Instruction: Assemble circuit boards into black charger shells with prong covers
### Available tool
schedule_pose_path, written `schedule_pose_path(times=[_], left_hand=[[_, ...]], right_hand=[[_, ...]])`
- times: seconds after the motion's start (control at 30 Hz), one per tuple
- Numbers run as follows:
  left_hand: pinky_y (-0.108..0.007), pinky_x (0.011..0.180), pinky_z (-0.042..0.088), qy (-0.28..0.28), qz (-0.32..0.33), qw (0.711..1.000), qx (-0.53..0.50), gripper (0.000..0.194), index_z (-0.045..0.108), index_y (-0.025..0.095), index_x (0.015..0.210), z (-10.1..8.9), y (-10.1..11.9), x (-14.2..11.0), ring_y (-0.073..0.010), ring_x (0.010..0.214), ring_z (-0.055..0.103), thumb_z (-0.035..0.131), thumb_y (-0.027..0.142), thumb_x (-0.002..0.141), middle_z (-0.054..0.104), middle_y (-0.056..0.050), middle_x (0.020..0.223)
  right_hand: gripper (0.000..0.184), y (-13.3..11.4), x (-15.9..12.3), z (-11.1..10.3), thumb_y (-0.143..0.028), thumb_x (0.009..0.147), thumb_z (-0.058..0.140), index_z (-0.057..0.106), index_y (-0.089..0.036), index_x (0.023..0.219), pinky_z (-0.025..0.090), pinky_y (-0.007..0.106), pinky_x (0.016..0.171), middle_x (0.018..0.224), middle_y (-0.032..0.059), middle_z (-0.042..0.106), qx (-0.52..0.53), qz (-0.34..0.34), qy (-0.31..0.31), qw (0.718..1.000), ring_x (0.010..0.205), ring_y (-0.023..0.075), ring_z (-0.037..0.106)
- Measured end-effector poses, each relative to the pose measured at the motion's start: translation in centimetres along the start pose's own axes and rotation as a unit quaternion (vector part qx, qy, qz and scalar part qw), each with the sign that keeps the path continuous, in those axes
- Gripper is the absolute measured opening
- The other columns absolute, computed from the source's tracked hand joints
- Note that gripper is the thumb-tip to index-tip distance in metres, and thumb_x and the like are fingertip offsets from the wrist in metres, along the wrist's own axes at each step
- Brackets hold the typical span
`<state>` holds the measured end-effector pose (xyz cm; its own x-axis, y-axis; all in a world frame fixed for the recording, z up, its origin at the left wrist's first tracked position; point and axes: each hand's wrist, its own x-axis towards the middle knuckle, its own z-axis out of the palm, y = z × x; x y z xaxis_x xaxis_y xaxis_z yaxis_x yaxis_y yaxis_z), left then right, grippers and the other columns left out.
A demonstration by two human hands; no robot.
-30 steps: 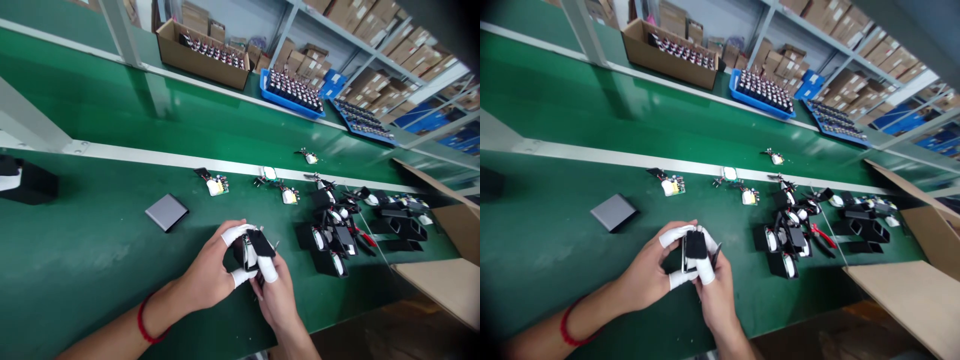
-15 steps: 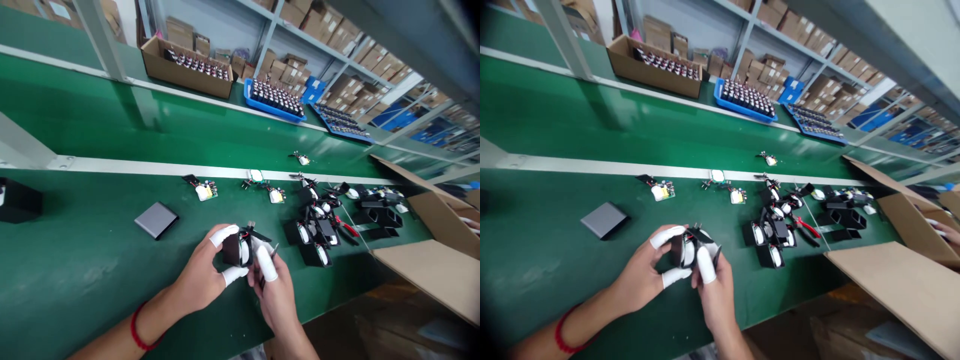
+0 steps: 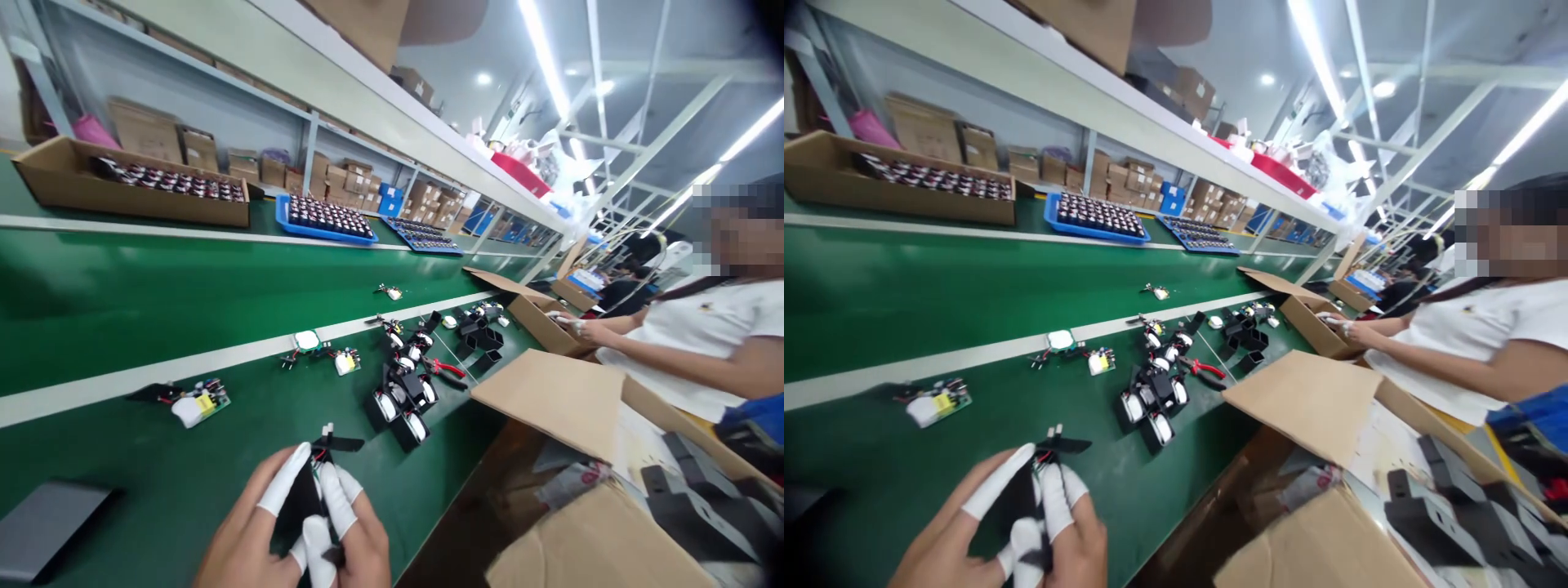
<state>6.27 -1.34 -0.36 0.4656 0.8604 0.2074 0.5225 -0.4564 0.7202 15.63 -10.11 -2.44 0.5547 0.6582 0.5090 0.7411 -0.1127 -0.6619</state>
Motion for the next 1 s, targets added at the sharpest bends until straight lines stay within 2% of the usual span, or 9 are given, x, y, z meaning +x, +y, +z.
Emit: schedule_pose_path(times=[0.13,0.3,0.4,0.47,0.57,0.7,0.83,0.9,1.0], left_hand=[[-0.017,0.088,0.058,-0.013,0.082,0.996,-0.01,0.047,0.055,0.028,0.13,0.2,0.9,0.4,-0.0167,0.108,0.071,0.047,0.018,0.084,0.067,0.0,0.129],[-0.02,0.093,0.057,-0.049,0.101,0.994,0.001,0.054,0.053,0.026,0.136,1.4,1.6,0.8,-0.0189,0.115,0.068,0.048,0.013,0.083,0.062,-0.002,0.137],[-0.028,0.105,0.051,-0.063,0.174,0.983,0.006,0.062,0.052,0.021,0.14,2.0,2.4,1.1,-0.0246,0.125,0.062,0.048,0.007,0.08,0.057,-0.007,0.145],[-0.032,0.107,0.049,-0.082,0.235,0.968,-0.007,0.064,0.048,0.019,0.144,1.8,2.9,1.3,-0.0282,0.128,0.058,0.055,0.013,0.081,0.051,-0.011,0.15],[-0.035,0.1,0.055,-0.106,0.265,0.958,-0.014,0.053,0.055,0.022,0.138,0.5,2.7,1.5,-0.0301,0.125,0.061,0.061,0.025,0.085,0.055,-0.01,0.146],[-0.034,0.094,0.06,-0.103,0.229,0.968,0.006,0.034,0.066,0.024,0.122,-1.9,0.1,1.5,-0.0283,0.116,0.068,0.06,0.032,0.09,0.068,-0.009,0.131],[-0.039,0.101,0.055,-0.06,0.178,0.981,0.053,0.032,0.068,0.023,0.119,-5.6,-3.4,1.5,-0.0288,0.119,0.066,0.057,0.036,0.092,0.071,-0.009,0.125],[-0.048,0.105,0.051,-0.032,0.125,0.984,0.123,0.036,0.068,0.02,0.12,-8.0,-4.8,1.6,-0.0337,0.123,0.061,0.054,0.039,0.092,0.068,-0.013,0.128],[-0.061,0.103,0.046,-0.028,-0.012,0.966,0.255,0.053,0.063,0.01,0.128,-11.1,-6.7,1.7,-0.044,0.129,0.051,0.051,0.043,0.088,0.057,-0.023,0.138]], right_hand=[[0.038,0.9,-0.1,-1.1,-0.034,0.094,0.053,0.07,-0.02,0.125,0.059,0.034,0.089,0.109,0.0145,0.073,0.012,0.014,0.024,1.0,0.104,0.0279,0.071],[0.04,1.7,0.4,-2.0,-0.047,0.088,0.061,0.075,-0.019,0.113,0.061,0.029,0.064,0.067,0.0061,0.069,-0.014,0.099,0.073,0.992,0.063,0.0226,0.07],[0.04,2.1,1.3,-3.0,-0.048,0.09,0.058,0.075,-0.018,0.11,0.06,0.031,0.078,0.083,0.0096,0.076,0.042,0.147,0.079,0.985,0.08,0.0241,0.072],[0.041,2.8,1.8,-4.3,-0.049,0.09,0.058,0.073,-0.017,0.111,0.058,0.034,0.088,0.1,0.0118,0.076,0.069,0.189,0.089,0.976,0.094,0.0251,0.072],[0.05,4.6,2.5,-6.6,-0.055,0.089,0.058,0.069,-0.015,0.115,0.053,0.041,0.096,0.114,0.0149,0.072,0.018,0.231,0.139,0.963,0.107,0.0288,0.068],[0.064,7.5,3.7,-8.2,-0.058,0.093,0.044,0.059,-0.01,0.132,0.05,0.046,0.097,0.123,0.0218,0.066,-0.141,0.248,0.188,0.94,0.114,0.0345,0.064],[0.067,9.3,5.6,-8.6,-0.055,0.09,0.042,0.062,-0.005,0.129,0.045,0.055,0.098,0.117,0.0283,0.064,-0.208,0.254,0.186,0.926,0.116,0.045,0.059],[0.065,10.1,6.7,-8.7,-0.052,0.089,0.044,0.063,-0.004,0.129,0.044,0.059,0.097,0.111,0.0294,0.065,-0.233,0.257,0.192,0.918,0.116,0.0489,0.056],[0.063,11.6,8.1,-8.2,-0.045,0.089,0.045,0.062,-0.002,0.132,0.045,0.06,0.092,0.106,0.0297,0.065,-0.256,0.262,0.181,0.913,0.115,0.0505,0.054]])
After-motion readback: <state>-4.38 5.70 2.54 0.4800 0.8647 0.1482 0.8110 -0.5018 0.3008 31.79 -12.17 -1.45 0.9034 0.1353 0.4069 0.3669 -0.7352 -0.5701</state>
